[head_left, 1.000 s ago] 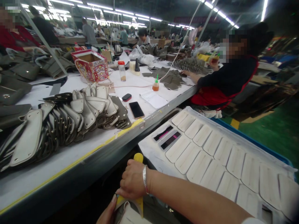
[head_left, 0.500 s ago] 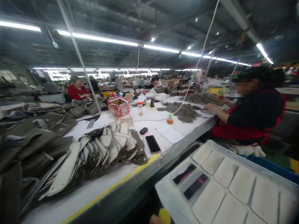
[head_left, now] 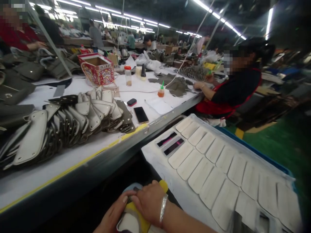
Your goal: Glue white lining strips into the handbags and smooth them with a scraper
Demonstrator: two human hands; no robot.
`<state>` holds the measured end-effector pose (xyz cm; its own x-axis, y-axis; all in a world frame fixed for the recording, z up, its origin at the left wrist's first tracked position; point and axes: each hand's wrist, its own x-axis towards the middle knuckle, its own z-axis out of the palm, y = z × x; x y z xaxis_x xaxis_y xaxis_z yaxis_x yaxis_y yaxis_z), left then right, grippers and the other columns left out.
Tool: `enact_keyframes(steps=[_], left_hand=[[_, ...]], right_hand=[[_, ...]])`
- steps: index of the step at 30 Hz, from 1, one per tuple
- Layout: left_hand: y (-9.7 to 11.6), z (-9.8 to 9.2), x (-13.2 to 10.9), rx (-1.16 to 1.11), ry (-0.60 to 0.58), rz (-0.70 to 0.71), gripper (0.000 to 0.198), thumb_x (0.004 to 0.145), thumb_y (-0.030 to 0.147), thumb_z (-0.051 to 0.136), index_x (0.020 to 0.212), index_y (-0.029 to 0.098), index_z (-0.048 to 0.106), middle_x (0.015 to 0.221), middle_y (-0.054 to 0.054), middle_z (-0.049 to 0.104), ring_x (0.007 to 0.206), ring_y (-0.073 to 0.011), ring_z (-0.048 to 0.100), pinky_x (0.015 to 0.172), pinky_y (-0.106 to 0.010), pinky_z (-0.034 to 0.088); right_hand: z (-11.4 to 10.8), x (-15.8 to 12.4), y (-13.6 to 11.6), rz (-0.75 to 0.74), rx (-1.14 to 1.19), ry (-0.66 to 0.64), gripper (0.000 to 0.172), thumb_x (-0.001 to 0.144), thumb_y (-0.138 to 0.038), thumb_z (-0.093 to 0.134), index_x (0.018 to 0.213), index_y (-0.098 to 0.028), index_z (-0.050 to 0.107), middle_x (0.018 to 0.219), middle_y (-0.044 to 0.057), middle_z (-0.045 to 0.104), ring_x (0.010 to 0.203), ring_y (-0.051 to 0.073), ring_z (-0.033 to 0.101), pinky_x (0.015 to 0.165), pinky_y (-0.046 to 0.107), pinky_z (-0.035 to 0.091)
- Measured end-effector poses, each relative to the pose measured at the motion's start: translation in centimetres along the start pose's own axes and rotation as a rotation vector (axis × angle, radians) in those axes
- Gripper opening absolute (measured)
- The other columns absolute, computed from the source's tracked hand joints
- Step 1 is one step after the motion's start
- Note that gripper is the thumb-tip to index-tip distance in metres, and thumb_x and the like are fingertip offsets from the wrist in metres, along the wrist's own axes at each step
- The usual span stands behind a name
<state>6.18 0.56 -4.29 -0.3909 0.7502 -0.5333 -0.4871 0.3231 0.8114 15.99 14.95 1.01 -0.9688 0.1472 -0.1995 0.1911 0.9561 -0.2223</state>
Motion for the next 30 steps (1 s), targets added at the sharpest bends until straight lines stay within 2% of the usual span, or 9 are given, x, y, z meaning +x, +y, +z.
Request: enact_keyframes(steps=[3, 8, 12, 16, 19, 22, 25, 30], left_hand=[[0.7, -0.4, -0.1, 0.104, -0.107, 0.096, 0.046, 0.081, 0.052, 0.047, 0.113, 0.022, 0.058, 0.118, -0.004, 0.058, 0.113, -0.0268, 0.047, 0.101, -0.033, 0.033], [0.3, -2.1, 0.7, 0.145, -0.192, 0.001, 0.051, 0.084, 0.057, 0.035, 0.116, 0.025, 0.057, 0.12, -0.001, 0.057, 0.115, -0.0246, 0.046, 0.105, -0.036, 0.026], [0.1, -2.9, 1.3, 0.009, -0.148, -0.098, 0.057, 0.083, 0.061, 0.033, 0.113, 0.021, 0.061, 0.117, -0.003, 0.06, 0.118, -0.0269, 0.044, 0.102, -0.039, 0.031], [0.3, -3.2, 1.4, -0.012, -0.11, -0.087, 0.055, 0.079, 0.06, 0.044, 0.107, 0.018, 0.064, 0.117, -0.005, 0.06, 0.121, -0.029, 0.041, 0.105, -0.04, 0.026], [0.7, -2.8, 1.4, 0.091, -0.073, -0.044, 0.048, 0.074, 0.056, 0.054, 0.104, 0.02, 0.066, 0.114, -0.003, 0.061, 0.122, -0.0294, 0.038, 0.105, -0.036, 0.025], [1.6, -1.7, 1.3, 0.131, -0.139, 0.018, 0.043, 0.081, 0.051, 0.048, 0.105, 0.02, 0.064, 0.108, -0.003, 0.063, 0.112, -0.0277, 0.047, 0.097, -0.032, 0.034], [2.5, -0.5, 1.0, 0.137, -0.223, 0.052, 0.038, 0.086, 0.046, 0.042, 0.108, 0.021, 0.06, 0.107, -0.002, 0.06, 0.095, -0.0227, 0.053, 0.083, -0.028, 0.042], [3.3, 0.1, 0.3, 0.192, -0.245, 0.035, 0.04, 0.085, 0.044, 0.046, 0.118, 0.022, 0.05, 0.108, -0.003, 0.058, 0.086, -0.019, 0.054, 0.076, -0.026, 0.041]], right_hand=[[0.2, -0.3, -0.1, 0.022, -0.026, 0.01, 0.049, 0.092, -0.041, 0.017, 0.083, -0.019, 0.061, 0.073, 0.008, 0.067, 0.065, 0.023, 0.061, 0.066, 0.043, 0.041], [-0.9, 0.3, 0.5, -0.016, -0.052, -0.042, 0.049, 0.091, -0.042, 0.02, 0.079, -0.018, 0.061, 0.072, 0.007, 0.067, 0.065, 0.022, 0.061, 0.065, 0.039, 0.039], [-2.2, 1.8, 0.9, -0.032, -0.063, -0.06, 0.051, 0.092, -0.041, 0.018, 0.079, -0.018, 0.061, 0.075, 0.007, 0.067, 0.068, 0.02, 0.061, 0.066, 0.037, 0.038], [-2.1, 3.4, 0.7, -0.076, -0.086, -0.082, 0.055, 0.092, -0.042, 0.015, 0.077, -0.017, 0.061, 0.074, 0.007, 0.067, 0.066, 0.021, 0.061, 0.065, 0.038, 0.037], [-1.6, 3.8, 0.5, -0.091, -0.076, -0.093, 0.056, 0.092, -0.042, 0.014, 0.078, -0.016, 0.062, 0.074, 0.008, 0.067, 0.066, 0.022, 0.061, 0.065, 0.04, 0.038], [-1.0, 3.3, 0.3, -0.043, -0.039, -0.097, 0.056, 0.092, -0.042, 0.013, 0.077, -0.016, 0.061, 0.073, 0.009, 0.067, 0.065, 0.022, 0.061, 0.065, 0.04, 0.039], [-0.5, 2.2, 0.2, 0.013, 0.017, -0.086, 0.054, 0.092, -0.042, 0.015, 0.077, -0.016, 0.06, 0.072, 0.008, 0.066, 0.064, 0.021, 0.061, 0.063, 0.038, 0.039], [0.0, 0.5, -0.3, 0.083, 0.049, -0.053, 0.05, 0.093, -0.039, 0.015, 0.086, -0.019, 0.06, 0.077, 0.007, 0.067, 0.069, 0.022, 0.061, 0.065, 0.039, 0.04]])
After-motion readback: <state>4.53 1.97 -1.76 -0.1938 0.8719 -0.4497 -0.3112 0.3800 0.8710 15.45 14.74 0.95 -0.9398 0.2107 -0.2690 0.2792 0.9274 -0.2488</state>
